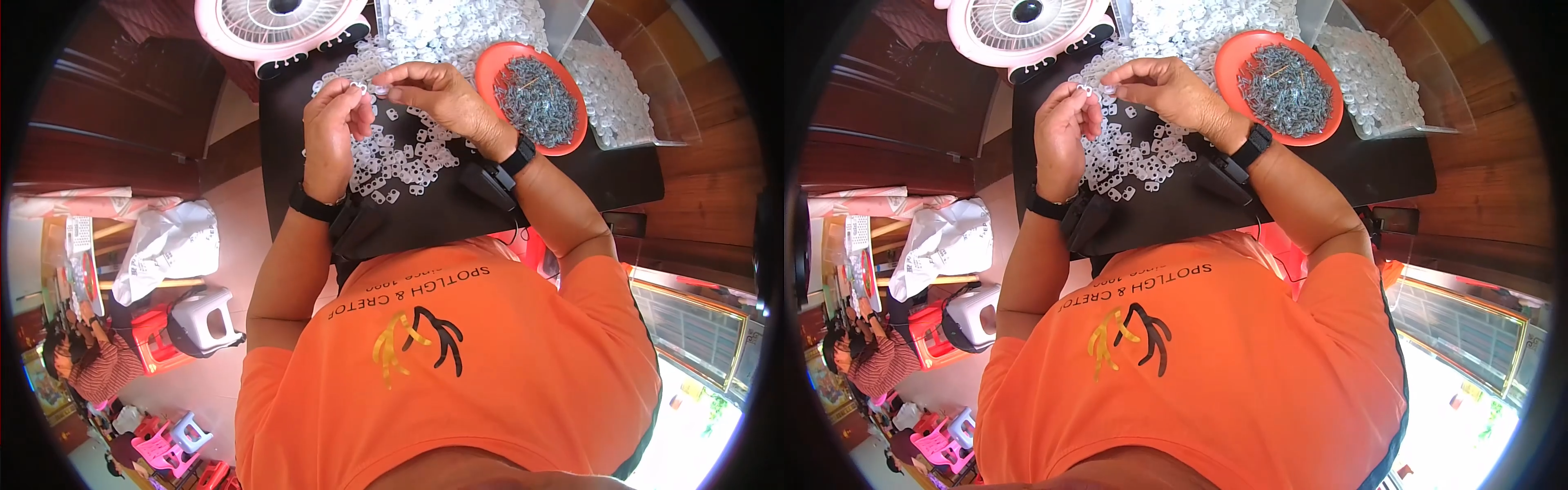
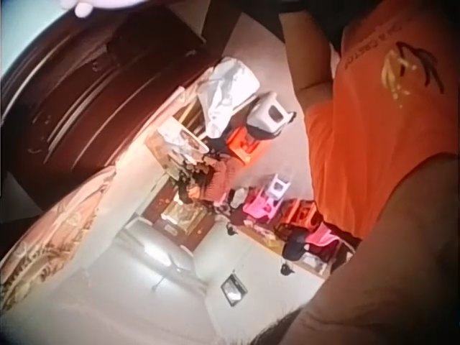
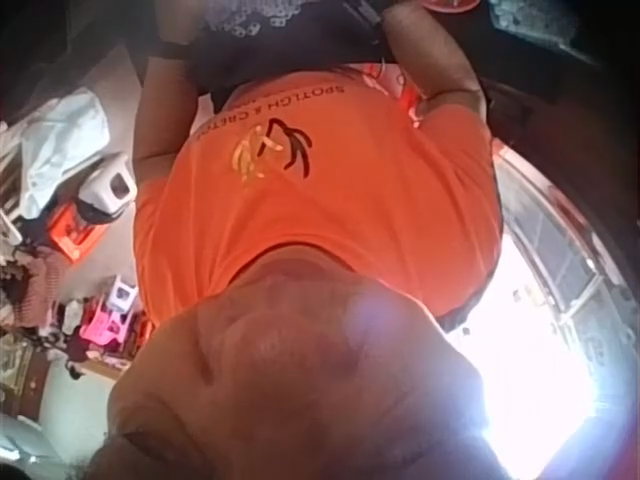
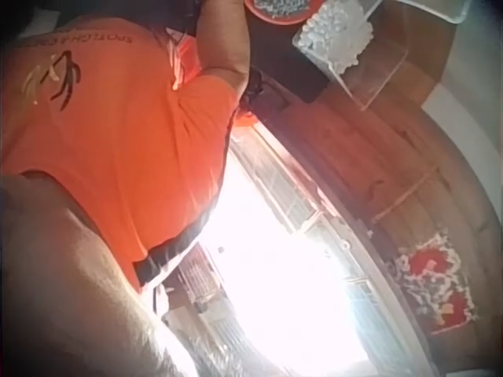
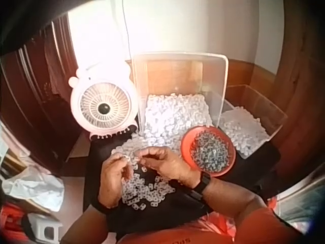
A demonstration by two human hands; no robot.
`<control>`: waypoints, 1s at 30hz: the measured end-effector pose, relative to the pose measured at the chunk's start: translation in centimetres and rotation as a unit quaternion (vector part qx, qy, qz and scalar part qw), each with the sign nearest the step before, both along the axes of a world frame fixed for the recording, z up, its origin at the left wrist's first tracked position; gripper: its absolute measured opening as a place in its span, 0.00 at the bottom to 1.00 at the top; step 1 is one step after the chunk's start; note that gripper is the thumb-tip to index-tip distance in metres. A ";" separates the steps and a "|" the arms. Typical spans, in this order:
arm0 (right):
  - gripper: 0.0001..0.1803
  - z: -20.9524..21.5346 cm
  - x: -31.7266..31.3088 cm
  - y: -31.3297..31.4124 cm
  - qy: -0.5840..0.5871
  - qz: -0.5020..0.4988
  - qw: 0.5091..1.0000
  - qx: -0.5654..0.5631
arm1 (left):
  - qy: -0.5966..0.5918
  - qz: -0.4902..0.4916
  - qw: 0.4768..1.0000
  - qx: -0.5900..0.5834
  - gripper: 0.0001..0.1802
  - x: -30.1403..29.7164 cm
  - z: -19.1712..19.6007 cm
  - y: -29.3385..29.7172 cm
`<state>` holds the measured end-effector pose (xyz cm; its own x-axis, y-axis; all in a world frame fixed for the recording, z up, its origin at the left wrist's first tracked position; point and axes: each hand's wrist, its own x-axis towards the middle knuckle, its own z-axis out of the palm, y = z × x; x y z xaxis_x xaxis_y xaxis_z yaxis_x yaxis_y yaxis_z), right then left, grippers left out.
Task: Inserting small metal pins or clips into white plastic housings at an assembly workbench.
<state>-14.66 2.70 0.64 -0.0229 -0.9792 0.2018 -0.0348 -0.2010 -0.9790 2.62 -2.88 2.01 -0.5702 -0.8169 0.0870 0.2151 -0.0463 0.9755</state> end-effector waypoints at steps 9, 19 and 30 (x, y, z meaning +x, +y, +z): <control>0.12 0.2 -0.3 0.1 -0.063 0.000 0.998 -0.003 | -0.001 0.000 1.000 -0.006 0.11 -0.5 0.0 0.4; 0.09 0.0 -0.2 0.2 -0.085 -0.014 0.996 0.006 | -0.028 -0.010 0.999 -0.017 0.11 -0.7 -0.5 0.6; 0.12 -0.1 -1.0 -0.1 -0.188 0.007 0.978 0.086 | -0.029 -0.007 0.999 -0.029 0.11 -1.0 -0.6 0.9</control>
<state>-15.69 2.56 0.52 -0.0503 -0.9986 0.0134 0.3366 -0.0296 -0.9412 1.66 -1.94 1.43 -0.5873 -0.8031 0.1006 0.1576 0.0084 0.9875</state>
